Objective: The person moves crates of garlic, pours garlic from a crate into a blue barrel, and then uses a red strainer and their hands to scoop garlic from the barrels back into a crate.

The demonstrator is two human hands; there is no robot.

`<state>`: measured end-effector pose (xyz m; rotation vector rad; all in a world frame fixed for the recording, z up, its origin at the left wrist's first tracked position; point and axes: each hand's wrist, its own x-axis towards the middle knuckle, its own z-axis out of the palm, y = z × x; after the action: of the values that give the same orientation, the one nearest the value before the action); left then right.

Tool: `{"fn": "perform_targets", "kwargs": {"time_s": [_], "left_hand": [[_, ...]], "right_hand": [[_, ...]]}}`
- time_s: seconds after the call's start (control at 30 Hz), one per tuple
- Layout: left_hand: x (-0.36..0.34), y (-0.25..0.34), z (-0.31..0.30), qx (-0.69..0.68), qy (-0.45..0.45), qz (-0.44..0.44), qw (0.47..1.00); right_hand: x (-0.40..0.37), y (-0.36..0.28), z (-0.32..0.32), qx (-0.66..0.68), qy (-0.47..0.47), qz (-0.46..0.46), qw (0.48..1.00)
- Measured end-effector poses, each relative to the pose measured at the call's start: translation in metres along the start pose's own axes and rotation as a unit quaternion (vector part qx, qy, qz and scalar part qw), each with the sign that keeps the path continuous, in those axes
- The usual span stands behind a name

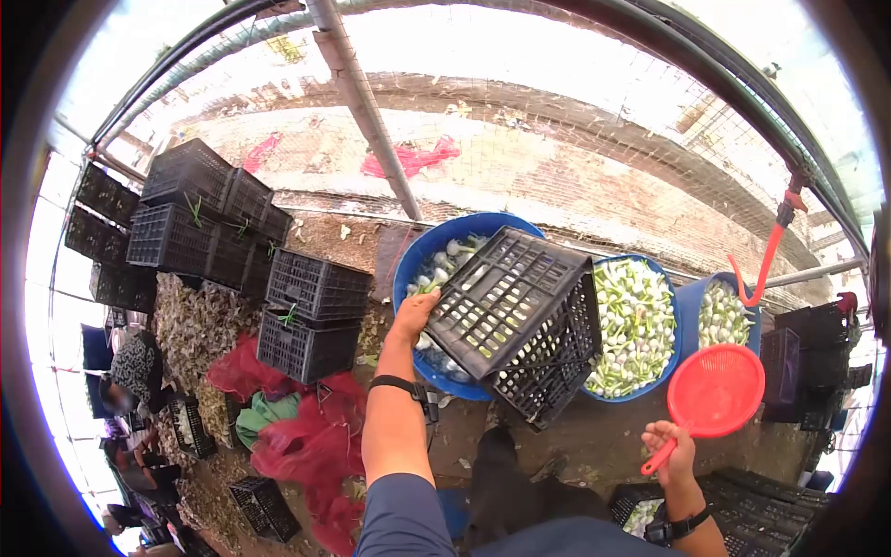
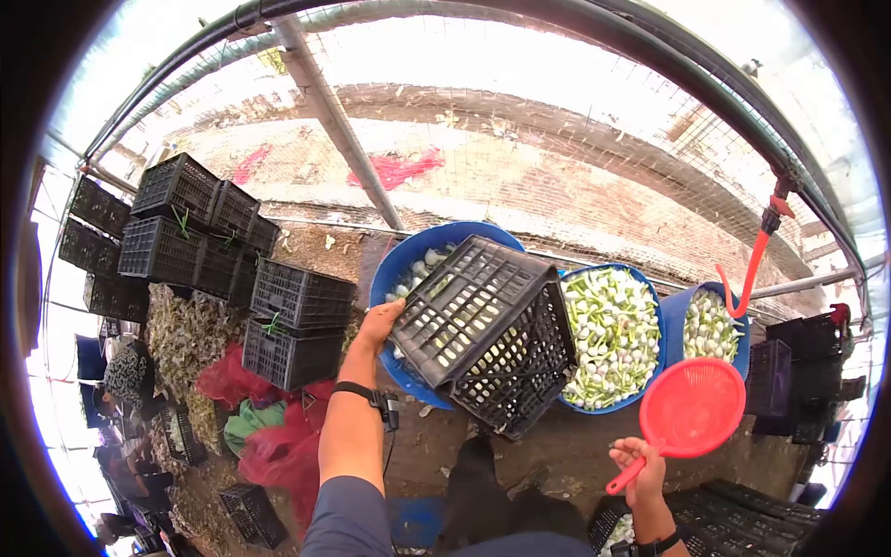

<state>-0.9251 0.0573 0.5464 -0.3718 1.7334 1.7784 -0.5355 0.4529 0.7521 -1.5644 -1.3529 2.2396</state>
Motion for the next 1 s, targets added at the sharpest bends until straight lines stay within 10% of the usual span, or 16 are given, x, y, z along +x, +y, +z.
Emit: {"fn": "perform_targets", "kwargs": {"time_s": [0.4, 1.0], "left_hand": [[-0.003, -0.01, 0.0, -0.023, -0.018, 0.019, 0.999], [-0.243, -0.006, 0.192, 0.233, -0.031, 0.131, 0.963]], "right_hand": [[0.001, 0.035, -0.05, -0.028, 0.078, 0.071, 0.994], [-0.004, 0.043, -0.106, -0.041, 0.074, 0.066, 0.994]]}}
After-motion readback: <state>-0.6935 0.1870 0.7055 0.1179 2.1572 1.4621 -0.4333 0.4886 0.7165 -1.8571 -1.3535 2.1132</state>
